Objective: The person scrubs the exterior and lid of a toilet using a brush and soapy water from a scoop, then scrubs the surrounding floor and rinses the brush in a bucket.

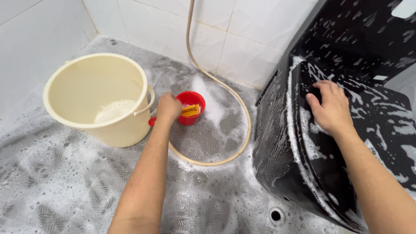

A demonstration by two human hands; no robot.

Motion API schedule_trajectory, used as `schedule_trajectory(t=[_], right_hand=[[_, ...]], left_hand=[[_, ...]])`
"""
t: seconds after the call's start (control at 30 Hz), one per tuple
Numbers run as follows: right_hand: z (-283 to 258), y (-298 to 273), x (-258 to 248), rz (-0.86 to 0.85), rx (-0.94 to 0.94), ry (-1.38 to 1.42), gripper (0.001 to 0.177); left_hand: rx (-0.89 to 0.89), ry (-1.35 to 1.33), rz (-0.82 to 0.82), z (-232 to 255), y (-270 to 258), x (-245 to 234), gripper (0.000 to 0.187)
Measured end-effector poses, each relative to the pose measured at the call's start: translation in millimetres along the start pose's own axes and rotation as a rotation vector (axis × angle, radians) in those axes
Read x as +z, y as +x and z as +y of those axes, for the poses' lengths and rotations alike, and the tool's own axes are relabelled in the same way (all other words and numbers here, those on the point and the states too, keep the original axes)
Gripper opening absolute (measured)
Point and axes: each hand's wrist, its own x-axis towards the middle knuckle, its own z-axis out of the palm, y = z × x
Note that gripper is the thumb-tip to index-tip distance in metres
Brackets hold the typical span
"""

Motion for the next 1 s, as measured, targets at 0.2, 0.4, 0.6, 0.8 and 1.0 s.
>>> schedule_trajectory(t=[0.2,0.4,0.6,0.8,1.0], right_hand=[[-1.3,0.6,-2.5,0.003,0.011,-0.018,0.042],[-3.5,1.0,-2.8,-0.009,0.022,0.001,0.041],[2.8,1.6,7.4,0.034,-0.038,-0.087,0.039],[-51.2,35.4,20.1,-0.018,-0.376,-0.033,0.039],[-154.3,79.9,30.4,-0.427,-0.383,0.137,0.029]], left_hand=[[-0.092,0.469,-0.352,-51.7,-39.3,44.3,0.042],[-0.289,0.211,-0.46,-54.0,-75.7,80.6,0.05],[-0.147,0.185,-0.503,-0.9,-85.5,26.2,0.041],[0.128,0.411,-0.528,114.4,-59.5,-76.9,0.028],[0.429,0.481,-0.392,212.7,-39.3,-160.0,0.019]])
